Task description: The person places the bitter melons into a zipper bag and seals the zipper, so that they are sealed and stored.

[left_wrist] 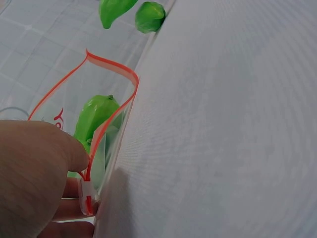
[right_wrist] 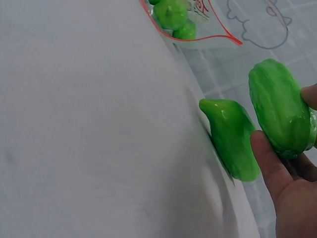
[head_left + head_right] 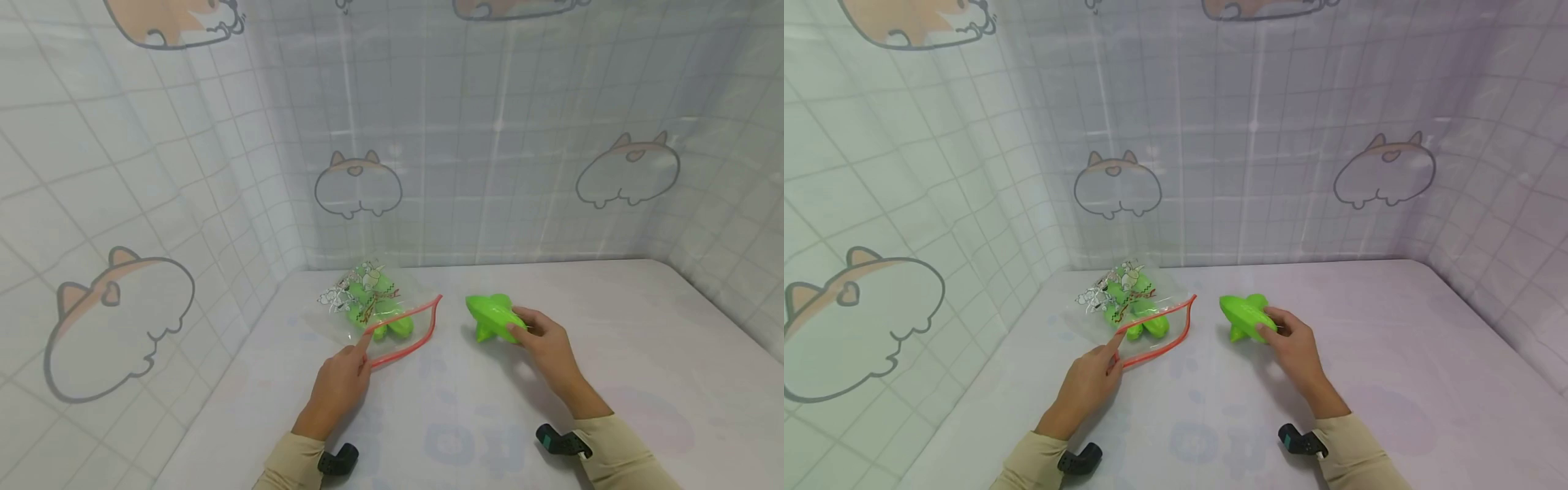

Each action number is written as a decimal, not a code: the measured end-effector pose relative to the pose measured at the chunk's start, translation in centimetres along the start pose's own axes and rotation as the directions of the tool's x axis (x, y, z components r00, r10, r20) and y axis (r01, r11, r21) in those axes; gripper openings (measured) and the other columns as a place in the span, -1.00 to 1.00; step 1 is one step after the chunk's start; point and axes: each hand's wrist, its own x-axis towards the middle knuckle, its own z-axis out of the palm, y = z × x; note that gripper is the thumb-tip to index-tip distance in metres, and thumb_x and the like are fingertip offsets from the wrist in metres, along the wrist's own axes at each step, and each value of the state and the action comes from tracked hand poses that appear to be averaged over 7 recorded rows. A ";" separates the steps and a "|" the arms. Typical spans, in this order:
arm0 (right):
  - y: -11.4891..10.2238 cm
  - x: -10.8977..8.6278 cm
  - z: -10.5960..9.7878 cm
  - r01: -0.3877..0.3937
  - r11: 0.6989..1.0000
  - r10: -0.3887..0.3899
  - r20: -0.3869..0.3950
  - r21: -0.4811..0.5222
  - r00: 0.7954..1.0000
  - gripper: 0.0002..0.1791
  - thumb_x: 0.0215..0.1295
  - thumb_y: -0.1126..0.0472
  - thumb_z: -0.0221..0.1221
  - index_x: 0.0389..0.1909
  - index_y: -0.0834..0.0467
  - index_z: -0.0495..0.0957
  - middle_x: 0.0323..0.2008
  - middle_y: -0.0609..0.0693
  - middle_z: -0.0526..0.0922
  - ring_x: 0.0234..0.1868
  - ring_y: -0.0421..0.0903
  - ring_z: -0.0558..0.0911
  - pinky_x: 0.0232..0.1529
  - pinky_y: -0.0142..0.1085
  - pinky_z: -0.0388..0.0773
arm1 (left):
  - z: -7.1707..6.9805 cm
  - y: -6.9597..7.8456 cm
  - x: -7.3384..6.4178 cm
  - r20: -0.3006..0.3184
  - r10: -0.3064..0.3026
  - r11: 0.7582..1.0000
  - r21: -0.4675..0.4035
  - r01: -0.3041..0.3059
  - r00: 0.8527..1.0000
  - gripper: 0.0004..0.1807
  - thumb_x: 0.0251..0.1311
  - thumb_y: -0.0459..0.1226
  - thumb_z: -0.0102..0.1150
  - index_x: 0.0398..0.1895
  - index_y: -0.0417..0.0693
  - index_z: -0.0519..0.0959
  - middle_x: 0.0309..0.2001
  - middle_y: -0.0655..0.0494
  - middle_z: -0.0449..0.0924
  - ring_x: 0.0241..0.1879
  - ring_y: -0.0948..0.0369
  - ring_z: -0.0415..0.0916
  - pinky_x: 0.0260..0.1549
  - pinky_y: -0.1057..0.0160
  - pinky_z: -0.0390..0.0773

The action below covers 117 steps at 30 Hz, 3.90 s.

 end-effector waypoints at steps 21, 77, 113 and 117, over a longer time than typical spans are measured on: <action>-0.3 0.1 2.0 0.039 0.997 -0.050 0.180 0.068 0.982 -0.48 0.37 0.21 0.26 0.29 0.32 0.47 0.19 0.30 0.47 0.02 0.06 0.59 -0.04 -0.03 0.61 | 0.2 -0.1 0.2 -0.031 0.020 1.000 -0.022 -0.021 0.999 -0.41 0.24 -0.29 0.29 0.36 -0.09 0.47 -0.48 0.18 0.45 -0.56 0.26 0.32 -0.51 0.28 0.42; -1.3 1.1 10.4 0.109 0.994 -0.093 0.366 -0.022 0.926 -0.56 0.29 0.21 0.32 0.18 0.22 0.59 0.11 0.10 0.62 0.05 0.00 0.55 0.00 -0.30 0.50 | 0.1 -0.1 0.1 -0.088 0.075 0.997 -0.021 -0.077 0.993 -0.40 0.17 -0.33 0.31 0.34 -0.11 0.49 -0.48 0.15 0.45 -0.62 0.24 0.31 -0.57 0.24 0.40; -1.4 1.4 15.9 0.242 0.953 -0.165 0.359 -0.181 0.919 -0.60 0.26 0.19 0.31 0.12 0.15 0.65 0.04 0.01 0.66 -0.08 -0.07 0.54 -0.03 -0.13 0.46 | 0.4 -0.5 0.3 -0.116 0.088 0.996 -0.010 -0.090 0.989 -0.44 0.16 -0.32 0.32 0.28 -0.08 0.51 -0.45 0.09 0.43 -0.65 0.20 0.31 -0.61 0.19 0.41; -1.6 1.4 16.1 0.252 0.943 -0.164 0.351 -0.220 0.922 -0.60 0.28 0.15 0.31 0.14 0.10 0.66 0.04 -0.01 0.67 -0.09 -0.07 0.55 -0.03 -0.11 0.46 | 0.5 -0.7 0.3 -0.130 0.108 0.994 -0.004 -0.110 0.986 -0.45 0.15 -0.33 0.32 0.27 -0.08 0.52 -0.47 0.11 0.41 -0.66 0.21 0.30 -0.63 0.19 0.38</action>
